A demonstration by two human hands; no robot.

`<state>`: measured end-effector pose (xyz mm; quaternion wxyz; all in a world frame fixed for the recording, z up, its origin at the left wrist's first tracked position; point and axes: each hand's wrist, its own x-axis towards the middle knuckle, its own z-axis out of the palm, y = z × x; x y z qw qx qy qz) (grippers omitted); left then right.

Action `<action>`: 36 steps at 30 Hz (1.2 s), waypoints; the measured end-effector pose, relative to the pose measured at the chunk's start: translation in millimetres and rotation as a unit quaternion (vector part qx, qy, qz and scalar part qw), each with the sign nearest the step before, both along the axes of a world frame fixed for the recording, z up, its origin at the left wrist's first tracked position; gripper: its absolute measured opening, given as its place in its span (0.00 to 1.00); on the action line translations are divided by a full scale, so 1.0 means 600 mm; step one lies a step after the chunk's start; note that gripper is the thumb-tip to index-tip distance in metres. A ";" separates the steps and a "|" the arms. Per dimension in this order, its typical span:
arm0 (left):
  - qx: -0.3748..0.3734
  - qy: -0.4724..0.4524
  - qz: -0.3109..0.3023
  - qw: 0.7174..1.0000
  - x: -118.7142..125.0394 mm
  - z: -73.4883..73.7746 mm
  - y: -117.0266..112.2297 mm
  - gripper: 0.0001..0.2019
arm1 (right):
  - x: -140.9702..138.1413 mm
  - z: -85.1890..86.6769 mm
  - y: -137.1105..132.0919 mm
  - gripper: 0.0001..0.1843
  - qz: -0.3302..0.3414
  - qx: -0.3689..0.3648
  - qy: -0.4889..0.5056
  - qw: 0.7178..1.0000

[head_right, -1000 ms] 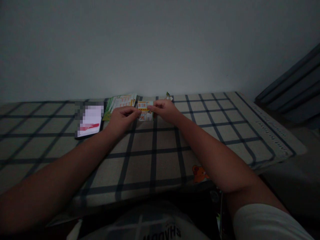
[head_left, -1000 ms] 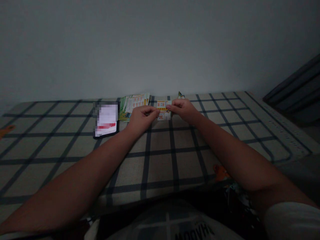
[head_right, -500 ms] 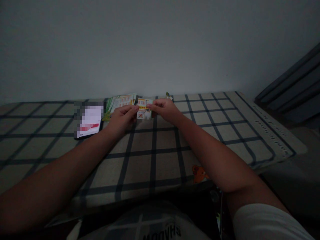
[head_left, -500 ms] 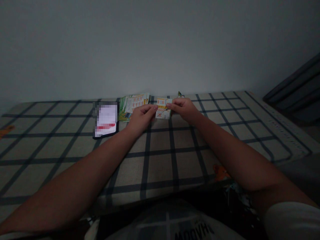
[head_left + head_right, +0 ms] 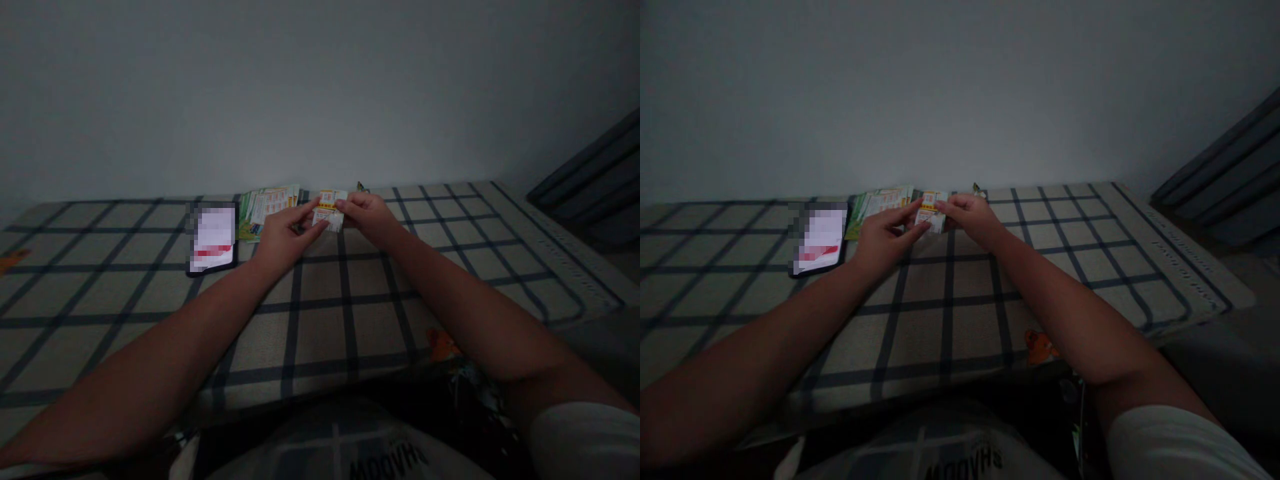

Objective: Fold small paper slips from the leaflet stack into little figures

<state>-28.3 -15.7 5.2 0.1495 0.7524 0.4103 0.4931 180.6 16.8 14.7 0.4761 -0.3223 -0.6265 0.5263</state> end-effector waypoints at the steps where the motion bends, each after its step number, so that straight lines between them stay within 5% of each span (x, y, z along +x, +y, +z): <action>1: 0.001 -0.011 -0.006 1.000 0.000 -0.003 0.003 0.25 | -0.001 0.000 -0.001 0.29 0.006 -0.004 0.009 1.000; 13: -0.098 -0.120 -0.045 0.987 0.004 -0.001 -0.002 0.23 | -0.001 0.005 -0.002 0.26 0.017 -0.019 0.026 0.999; 23: -0.216 -0.268 -0.119 0.932 0.015 -0.003 0.010 0.18 | 0.004 -0.001 0.002 0.24 0.052 -0.022 0.017 0.998; 29: -0.187 -0.194 -0.068 0.961 0.009 -0.007 0.008 0.20 | 0.005 -0.002 0.001 0.24 0.144 -0.035 -0.053 0.987; 36: -0.169 -0.101 -0.054 0.979 0.008 0.014 -0.009 0.20 | 0.003 0.005 -0.002 0.22 0.090 -0.045 0.029 0.995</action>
